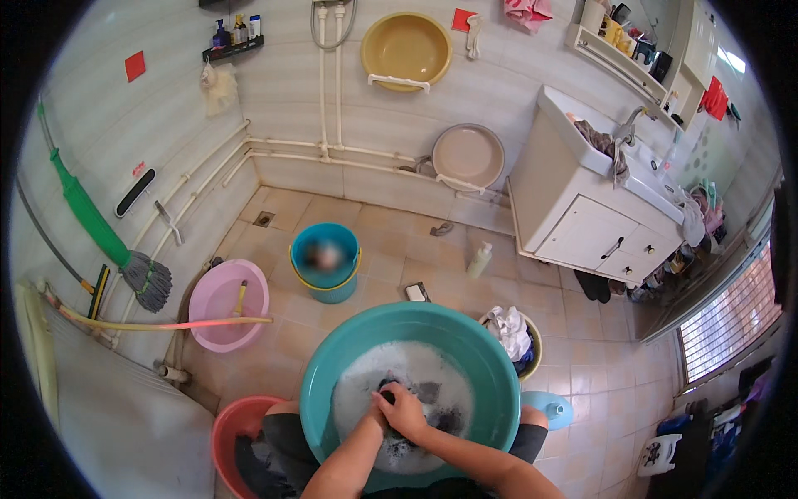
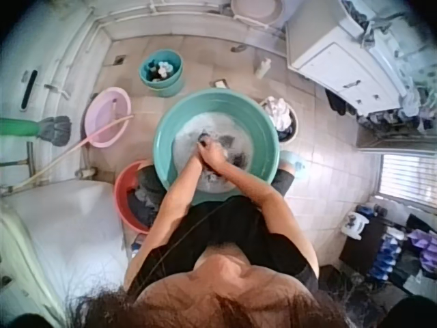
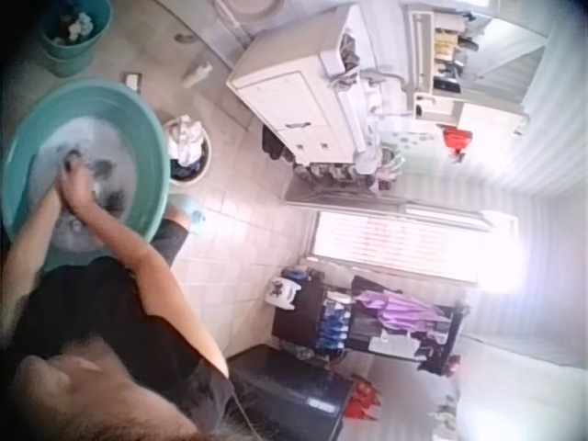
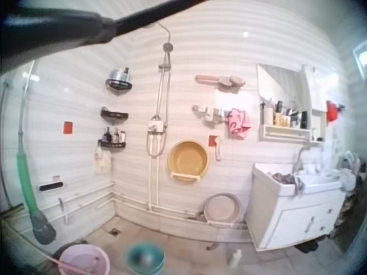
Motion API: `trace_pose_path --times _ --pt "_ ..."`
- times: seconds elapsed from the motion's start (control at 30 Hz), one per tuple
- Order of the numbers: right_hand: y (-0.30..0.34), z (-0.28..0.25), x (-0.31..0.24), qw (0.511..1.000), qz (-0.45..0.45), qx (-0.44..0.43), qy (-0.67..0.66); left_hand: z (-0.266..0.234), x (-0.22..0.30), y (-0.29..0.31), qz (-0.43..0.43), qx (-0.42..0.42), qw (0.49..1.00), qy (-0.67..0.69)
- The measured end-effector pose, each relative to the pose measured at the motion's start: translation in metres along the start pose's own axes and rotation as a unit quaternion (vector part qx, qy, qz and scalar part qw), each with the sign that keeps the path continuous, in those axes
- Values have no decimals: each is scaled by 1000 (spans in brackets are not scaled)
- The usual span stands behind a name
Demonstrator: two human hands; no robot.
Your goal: The person sits on a small stool and hand-washes a dark garment in a large teal basin filled with soapy water. They repeatedly scrub, squeeze, and agitate the fabric with both hands throughout the clip.
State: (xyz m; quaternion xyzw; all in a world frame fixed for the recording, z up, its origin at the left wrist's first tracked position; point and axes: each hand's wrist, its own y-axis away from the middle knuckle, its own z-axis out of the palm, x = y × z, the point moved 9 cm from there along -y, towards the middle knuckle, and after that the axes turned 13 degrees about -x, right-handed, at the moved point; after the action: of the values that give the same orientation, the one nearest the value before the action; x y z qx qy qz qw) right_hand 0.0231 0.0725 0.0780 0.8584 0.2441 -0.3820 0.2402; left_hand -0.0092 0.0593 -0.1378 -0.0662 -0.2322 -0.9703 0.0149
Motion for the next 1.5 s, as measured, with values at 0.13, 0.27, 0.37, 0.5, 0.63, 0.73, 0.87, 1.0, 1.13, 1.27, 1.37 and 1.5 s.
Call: trace_pose_path --times 0.13,0.27,0.37,0.5,0.63,0.73,0.87,1.0,1.13,1.27,1.37,1.5 --pt "-28 -37 57 990 101 83 60 87 29 45 4 166 920 -354" --pt "-30 -71 115 976 184 96 66 105 74 32 161 99 830 -524" --pt "-23 -82 105 963 108 149 199 78 118 37 370 149 774 -491" --pt "-26 -55 82 964 22 117 240 77 103 51 165 283 645 -690" --pt "-34 0 104 966 -21 -83 243 17 79 25 -12 257 649 -716" --pt "-35 -23 141 986 146 -2 75 78 73 55 5 182 749 -637" --pt "-45 -4 135 984 32 50 -170 61 46 42 33 204 941 -268" --pt "3 1 -9 993 -101 -32 -60 15 20 -3 -18 16 992 -124" --pt "-8 -4 -7 996 -14 -4 89 5 24 2 38 44 990 -131" --pt "-39 -40 60 985 115 83 96 80 41 43 106 146 915 -361" --pt "-41 -50 118 977 175 118 5 118 47 47 65 101 898 -424" --pt "-33 -40 118 968 170 10 185 73 82 48 118 240 789 -553"
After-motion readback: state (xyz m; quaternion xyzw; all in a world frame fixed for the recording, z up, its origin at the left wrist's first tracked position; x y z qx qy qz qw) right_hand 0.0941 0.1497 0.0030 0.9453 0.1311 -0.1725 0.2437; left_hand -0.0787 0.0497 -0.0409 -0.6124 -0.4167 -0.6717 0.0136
